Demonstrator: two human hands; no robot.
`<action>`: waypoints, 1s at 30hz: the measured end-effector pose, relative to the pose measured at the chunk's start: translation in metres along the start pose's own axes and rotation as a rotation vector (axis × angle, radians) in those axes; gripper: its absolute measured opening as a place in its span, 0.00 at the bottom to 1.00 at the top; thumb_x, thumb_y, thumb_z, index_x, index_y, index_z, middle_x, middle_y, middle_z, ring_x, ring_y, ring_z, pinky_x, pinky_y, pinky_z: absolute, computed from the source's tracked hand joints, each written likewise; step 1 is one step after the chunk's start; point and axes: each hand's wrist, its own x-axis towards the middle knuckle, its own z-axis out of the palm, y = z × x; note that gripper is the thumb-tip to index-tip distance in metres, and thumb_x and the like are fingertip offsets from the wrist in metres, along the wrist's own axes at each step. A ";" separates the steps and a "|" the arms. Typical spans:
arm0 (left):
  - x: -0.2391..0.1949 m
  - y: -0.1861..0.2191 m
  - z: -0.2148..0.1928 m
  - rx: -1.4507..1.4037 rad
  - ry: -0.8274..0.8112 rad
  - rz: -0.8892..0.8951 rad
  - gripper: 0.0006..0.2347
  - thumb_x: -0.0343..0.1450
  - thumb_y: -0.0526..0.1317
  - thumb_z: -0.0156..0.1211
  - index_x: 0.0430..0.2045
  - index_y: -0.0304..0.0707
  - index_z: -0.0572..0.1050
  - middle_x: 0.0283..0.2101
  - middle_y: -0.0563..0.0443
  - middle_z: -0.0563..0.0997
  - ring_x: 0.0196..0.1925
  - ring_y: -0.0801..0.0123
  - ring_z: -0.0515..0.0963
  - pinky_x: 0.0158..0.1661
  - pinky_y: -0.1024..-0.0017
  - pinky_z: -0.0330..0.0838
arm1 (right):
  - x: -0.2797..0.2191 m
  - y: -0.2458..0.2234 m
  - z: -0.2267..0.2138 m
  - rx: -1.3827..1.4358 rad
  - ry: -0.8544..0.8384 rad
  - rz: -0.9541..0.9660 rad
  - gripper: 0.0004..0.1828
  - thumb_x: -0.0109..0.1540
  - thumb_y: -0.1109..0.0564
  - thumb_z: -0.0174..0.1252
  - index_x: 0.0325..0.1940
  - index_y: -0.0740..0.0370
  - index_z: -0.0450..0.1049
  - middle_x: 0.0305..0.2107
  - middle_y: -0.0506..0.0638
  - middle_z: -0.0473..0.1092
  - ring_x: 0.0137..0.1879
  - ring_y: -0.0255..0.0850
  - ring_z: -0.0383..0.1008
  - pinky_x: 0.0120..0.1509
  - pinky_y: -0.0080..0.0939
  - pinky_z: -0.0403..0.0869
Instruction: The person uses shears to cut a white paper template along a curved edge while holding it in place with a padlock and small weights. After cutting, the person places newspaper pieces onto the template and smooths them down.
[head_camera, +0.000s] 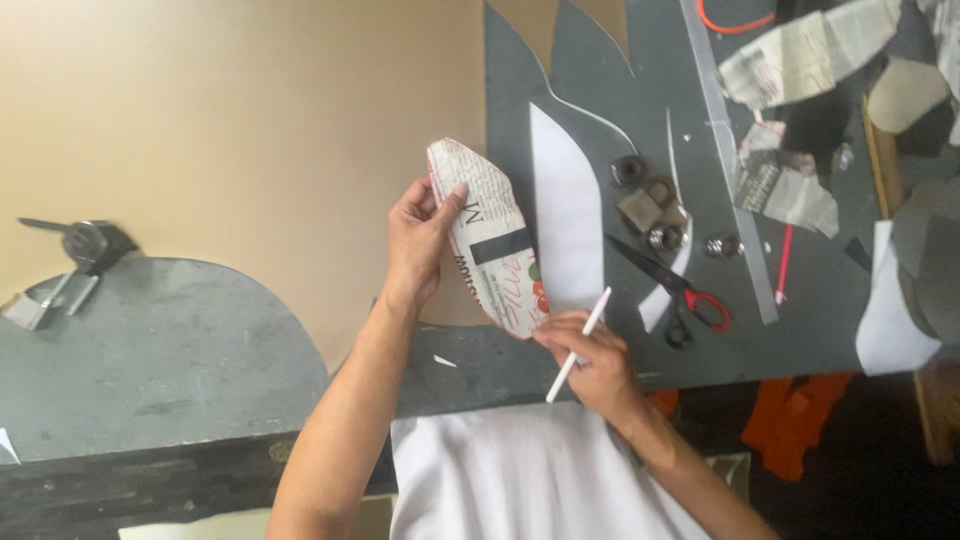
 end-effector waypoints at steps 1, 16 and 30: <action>0.006 0.005 -0.006 0.031 0.005 0.013 0.10 0.73 0.32 0.62 0.47 0.26 0.75 0.41 0.47 0.85 0.41 0.73 0.84 0.44 0.73 0.79 | 0.002 -0.002 0.008 -0.032 0.010 -0.014 0.14 0.54 0.72 0.65 0.42 0.62 0.81 0.40 0.52 0.80 0.51 0.44 0.82 0.52 0.38 0.81; 0.060 0.033 -0.104 0.270 0.047 0.068 0.11 0.71 0.36 0.58 0.16 0.35 0.74 0.40 0.57 0.86 0.32 0.80 0.80 0.32 0.76 0.75 | 0.010 0.011 0.073 0.587 0.543 0.594 0.08 0.64 0.68 0.61 0.48 0.69 0.73 0.40 0.55 0.76 0.45 0.38 0.78 0.48 0.40 0.83; 0.077 0.060 -0.093 0.387 0.001 -0.148 0.08 0.69 0.39 0.67 0.35 0.32 0.81 0.30 0.53 0.85 0.31 0.77 0.82 0.34 0.78 0.77 | 0.037 0.015 0.081 0.502 0.669 0.660 0.08 0.65 0.69 0.61 0.49 0.69 0.72 0.41 0.53 0.73 0.45 0.36 0.76 0.51 0.40 0.83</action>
